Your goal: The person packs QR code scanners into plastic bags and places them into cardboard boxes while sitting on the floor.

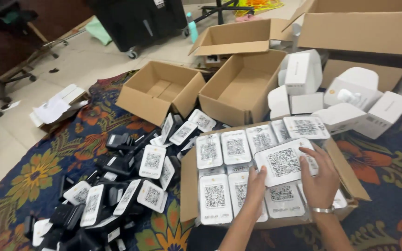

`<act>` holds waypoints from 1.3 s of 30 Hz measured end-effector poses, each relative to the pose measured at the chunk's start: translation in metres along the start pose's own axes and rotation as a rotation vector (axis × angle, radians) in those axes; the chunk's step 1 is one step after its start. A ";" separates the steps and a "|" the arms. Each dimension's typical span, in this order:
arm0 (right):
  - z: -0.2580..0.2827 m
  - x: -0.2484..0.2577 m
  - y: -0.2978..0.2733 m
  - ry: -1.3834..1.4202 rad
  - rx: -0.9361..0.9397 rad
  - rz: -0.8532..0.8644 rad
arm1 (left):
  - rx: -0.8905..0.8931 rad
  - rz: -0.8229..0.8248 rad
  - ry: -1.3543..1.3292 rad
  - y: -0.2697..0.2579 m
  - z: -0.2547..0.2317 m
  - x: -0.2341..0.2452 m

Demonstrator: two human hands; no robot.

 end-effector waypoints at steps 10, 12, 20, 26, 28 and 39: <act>-0.141 0.007 0.047 0.023 -0.209 0.029 | 0.268 0.054 0.381 0.046 0.053 -0.100; -0.160 -0.001 0.045 0.069 -0.292 0.095 | -0.086 0.012 0.978 0.067 0.074 -0.089; -0.185 -0.029 0.013 -0.065 -0.317 0.138 | -0.373 -0.003 1.045 0.045 0.059 -0.090; -0.184 -0.034 0.006 -0.093 -0.314 0.156 | -0.224 0.015 1.239 0.054 0.063 -0.097; -0.185 -0.038 0.009 -0.145 -0.284 0.168 | -0.240 0.019 1.248 0.058 0.062 -0.095; -0.069 -0.062 0.036 -0.201 0.166 0.235 | -0.555 -0.183 1.060 0.009 -0.041 -0.011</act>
Point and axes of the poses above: each hand's wrist, its own y-axis towards the middle knuckle, its own x-axis out of the back of the hand, z = x × y, the point moved 4 cm from there along y, towards the middle knuckle, and after that the axes turned 11 degrees about -y, right-handed, at the moved point
